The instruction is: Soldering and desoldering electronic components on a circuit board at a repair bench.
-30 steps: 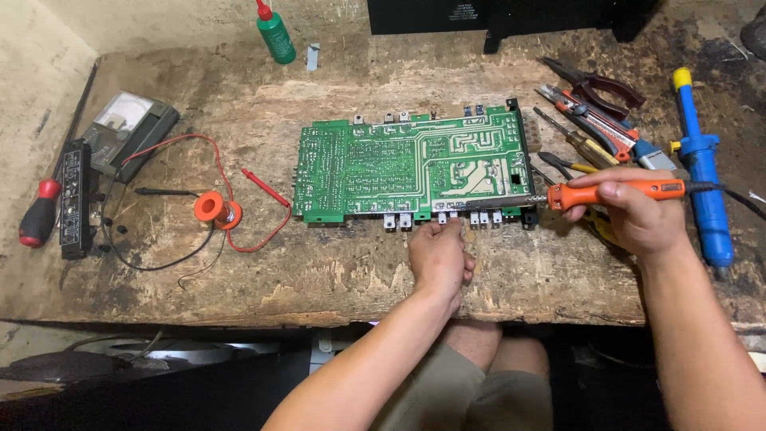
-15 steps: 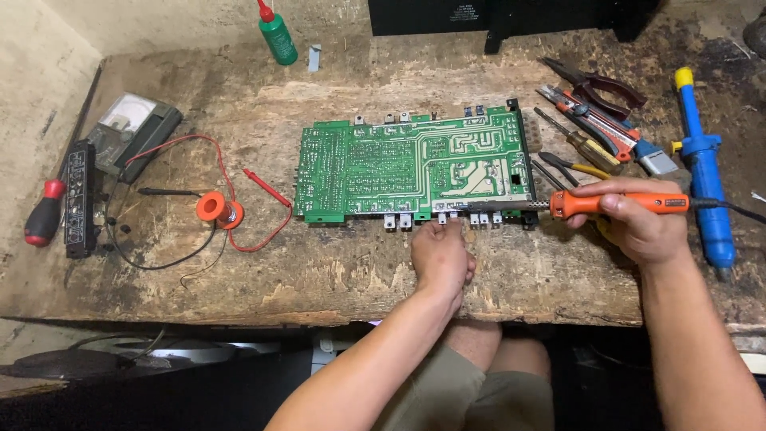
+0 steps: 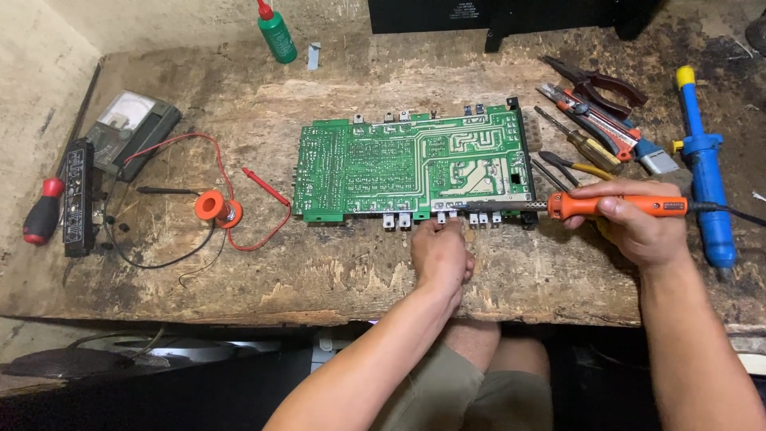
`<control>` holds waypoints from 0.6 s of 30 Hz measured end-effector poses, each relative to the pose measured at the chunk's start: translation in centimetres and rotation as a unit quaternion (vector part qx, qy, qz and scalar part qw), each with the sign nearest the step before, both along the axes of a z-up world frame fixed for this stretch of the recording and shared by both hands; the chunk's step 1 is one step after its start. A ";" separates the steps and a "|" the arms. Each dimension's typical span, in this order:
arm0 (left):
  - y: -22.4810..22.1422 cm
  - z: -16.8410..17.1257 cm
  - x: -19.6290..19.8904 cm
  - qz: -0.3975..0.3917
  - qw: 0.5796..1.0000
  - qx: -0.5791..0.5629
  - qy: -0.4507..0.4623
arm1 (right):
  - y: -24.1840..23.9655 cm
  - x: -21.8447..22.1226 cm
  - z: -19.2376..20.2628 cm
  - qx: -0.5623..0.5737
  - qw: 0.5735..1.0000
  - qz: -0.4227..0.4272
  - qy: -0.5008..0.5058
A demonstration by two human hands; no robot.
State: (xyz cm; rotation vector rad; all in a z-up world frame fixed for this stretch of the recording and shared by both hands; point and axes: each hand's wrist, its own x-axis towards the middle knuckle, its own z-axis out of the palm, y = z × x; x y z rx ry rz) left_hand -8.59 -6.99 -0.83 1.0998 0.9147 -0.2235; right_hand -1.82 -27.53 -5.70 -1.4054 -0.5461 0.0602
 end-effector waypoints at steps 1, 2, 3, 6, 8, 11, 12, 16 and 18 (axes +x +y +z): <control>0.0 0.0 0.0 0.000 1.000 -0.001 0.000 | 0.0 0.0 -0.1 -0.001 1.000 0.000 0.000; 0.0 0.0 -0.1 -0.002 1.000 0.010 -0.004 | -0.1 0.0 -0.2 -0.005 1.000 -0.007 -0.005; -0.1 0.0 -0.1 -0.003 1.000 0.021 -0.007 | -0.1 0.0 -0.2 -0.009 1.000 -0.014 -0.010; -0.2 0.1 0.0 0.012 1.000 0.019 -0.006 | -0.2 -0.1 -0.4 -0.004 1.000 -0.022 -0.001; -0.2 -0.2 0.1 0.014 1.000 0.022 -0.009 | -0.3 -0.1 -0.5 0.001 1.000 -0.021 0.003; -0.2 -0.3 0.1 0.016 1.000 0.023 -0.007 | -0.3 -0.1 -0.5 0.016 1.000 -0.014 0.010; -0.2 -0.2 0.1 0.015 1.000 0.022 -0.002 | -0.3 -0.1 -0.5 0.026 1.000 -0.009 0.013; -0.2 -0.2 0.2 0.019 1.000 0.016 0.001 | -0.3 -0.1 -0.5 0.006 1.000 -0.016 0.008; -0.2 0.0 0.2 0.028 1.000 0.005 0.005 | -0.1 0.0 -0.4 0.018 1.000 -0.003 -0.020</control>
